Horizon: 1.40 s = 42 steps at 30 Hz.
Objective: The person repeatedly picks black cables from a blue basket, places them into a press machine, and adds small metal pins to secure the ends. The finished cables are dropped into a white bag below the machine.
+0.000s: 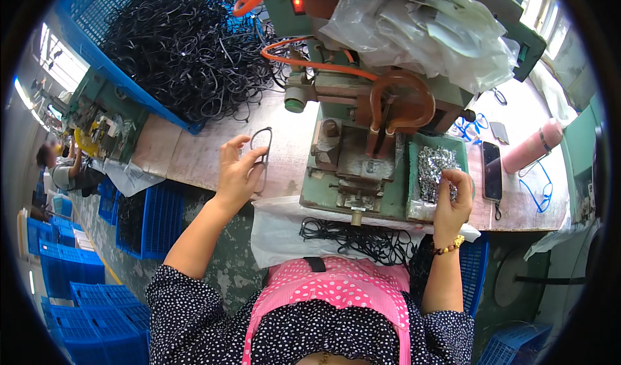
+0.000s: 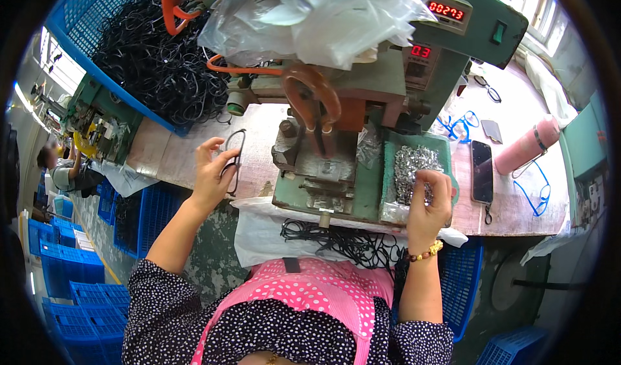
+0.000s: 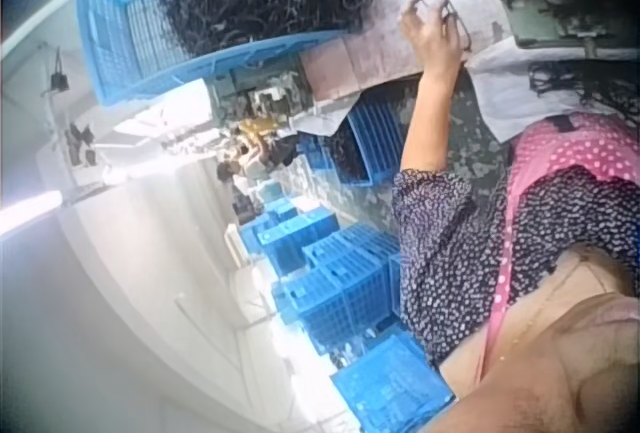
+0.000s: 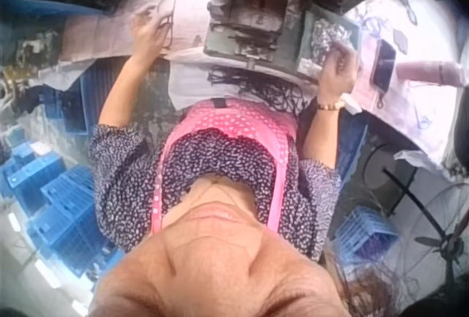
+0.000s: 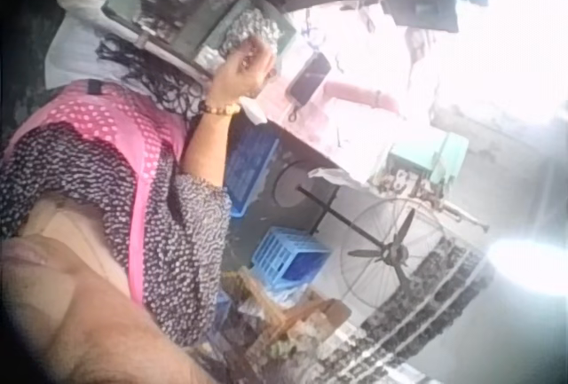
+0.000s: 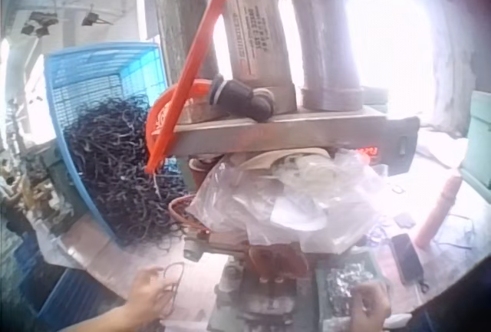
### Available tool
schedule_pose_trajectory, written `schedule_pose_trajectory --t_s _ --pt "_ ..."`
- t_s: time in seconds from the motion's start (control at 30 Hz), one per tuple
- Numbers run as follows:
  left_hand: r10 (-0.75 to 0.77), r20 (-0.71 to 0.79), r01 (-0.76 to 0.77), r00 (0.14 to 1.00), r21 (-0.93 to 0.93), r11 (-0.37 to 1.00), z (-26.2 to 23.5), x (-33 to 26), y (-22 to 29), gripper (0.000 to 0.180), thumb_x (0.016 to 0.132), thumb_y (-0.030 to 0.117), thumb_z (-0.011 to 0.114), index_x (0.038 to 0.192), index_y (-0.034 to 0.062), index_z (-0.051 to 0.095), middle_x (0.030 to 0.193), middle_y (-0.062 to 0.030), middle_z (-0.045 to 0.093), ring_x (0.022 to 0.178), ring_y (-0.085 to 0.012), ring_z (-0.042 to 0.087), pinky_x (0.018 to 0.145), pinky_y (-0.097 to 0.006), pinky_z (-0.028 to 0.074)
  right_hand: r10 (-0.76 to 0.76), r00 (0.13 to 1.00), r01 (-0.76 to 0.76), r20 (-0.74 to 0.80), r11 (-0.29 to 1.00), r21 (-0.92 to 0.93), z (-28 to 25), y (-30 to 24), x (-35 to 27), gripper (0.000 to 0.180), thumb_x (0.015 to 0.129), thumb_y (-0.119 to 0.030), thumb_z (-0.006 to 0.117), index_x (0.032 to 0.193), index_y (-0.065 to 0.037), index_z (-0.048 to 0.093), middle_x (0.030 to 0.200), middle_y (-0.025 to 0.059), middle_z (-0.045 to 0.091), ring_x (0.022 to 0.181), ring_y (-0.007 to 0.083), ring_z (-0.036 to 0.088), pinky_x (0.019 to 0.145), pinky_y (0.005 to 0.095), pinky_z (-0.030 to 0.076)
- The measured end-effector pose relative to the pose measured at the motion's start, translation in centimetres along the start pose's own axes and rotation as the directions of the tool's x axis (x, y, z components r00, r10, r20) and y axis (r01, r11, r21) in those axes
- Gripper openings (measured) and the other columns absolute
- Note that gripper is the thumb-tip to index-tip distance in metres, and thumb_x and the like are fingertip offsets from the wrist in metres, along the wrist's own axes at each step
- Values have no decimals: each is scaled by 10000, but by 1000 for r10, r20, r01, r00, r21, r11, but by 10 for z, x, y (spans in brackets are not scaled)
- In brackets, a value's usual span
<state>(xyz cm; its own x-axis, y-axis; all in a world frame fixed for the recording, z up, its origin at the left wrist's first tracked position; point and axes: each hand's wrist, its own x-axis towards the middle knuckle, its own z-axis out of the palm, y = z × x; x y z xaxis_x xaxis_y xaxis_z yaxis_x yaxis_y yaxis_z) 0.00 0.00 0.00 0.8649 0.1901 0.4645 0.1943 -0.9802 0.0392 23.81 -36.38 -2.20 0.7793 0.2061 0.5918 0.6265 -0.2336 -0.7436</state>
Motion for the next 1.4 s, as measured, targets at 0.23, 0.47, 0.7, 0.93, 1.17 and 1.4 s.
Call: schedule_pose_trajectory --t_s 0.23,0.47,0.7,0.93,1.17,1.4 --pt "-383 118 296 916 -843 450 -58 25 67 249 958 45 598 1192 -23 651 1059 -86 627 953 -144 601 857 -268 487 55 991 -99 126 922 373 31 -80 8 160 870 56 633 1016 -8 624 966 78 634 906 169 602 835 286 471" --pt "140 -212 -242 967 -595 767 -112 63 100 256 957 63 564 1145 -60 685 1094 -167 659 886 -200 601 807 -315 502 85 970 -202 227 800 566 63 -111 10 345 853 55 662 1173 10 540 988 69 620 908 137 602 853 267 468" --pt "-197 -255 -169 947 -914 369 -81 98 109 186 1012 68 511 1012 -93 603 1018 -169 694 780 -176 654 712 -270 522 120 946 -296 300 695 655 67 -115 8 450 876 73 650 1279 11 457 1012 46 610 953 114 571 889 258 459" --pt "-262 -198 -133 944 -960 247 -75 87 120 190 1038 119 481 1107 -45 548 920 -107 635 713 -146 613 667 -267 511 179 939 -338 294 636 694 72 -114 11 454 872 82 637 1282 28 448 983 58 602 945 114 582 895 248 458" --pt "-348 -238 -115 907 -934 339 -76 98 123 167 1032 97 498 1091 -40 572 935 -107 661 745 -118 600 686 -249 489 154 936 -335 318 676 656 66 -116 8 454 876 81 645 1282 25 449 1017 57 608 957 112 572 886 250 461" --pt "-293 -244 -133 925 -927 351 -75 84 139 157 1027 80 510 1113 -44 555 978 -90 646 792 -121 621 706 -257 499 155 931 -351 330 624 698 68 -116 11 437 871 76 647 1264 28 461 1018 70 611 979 127 592 922 261 454"
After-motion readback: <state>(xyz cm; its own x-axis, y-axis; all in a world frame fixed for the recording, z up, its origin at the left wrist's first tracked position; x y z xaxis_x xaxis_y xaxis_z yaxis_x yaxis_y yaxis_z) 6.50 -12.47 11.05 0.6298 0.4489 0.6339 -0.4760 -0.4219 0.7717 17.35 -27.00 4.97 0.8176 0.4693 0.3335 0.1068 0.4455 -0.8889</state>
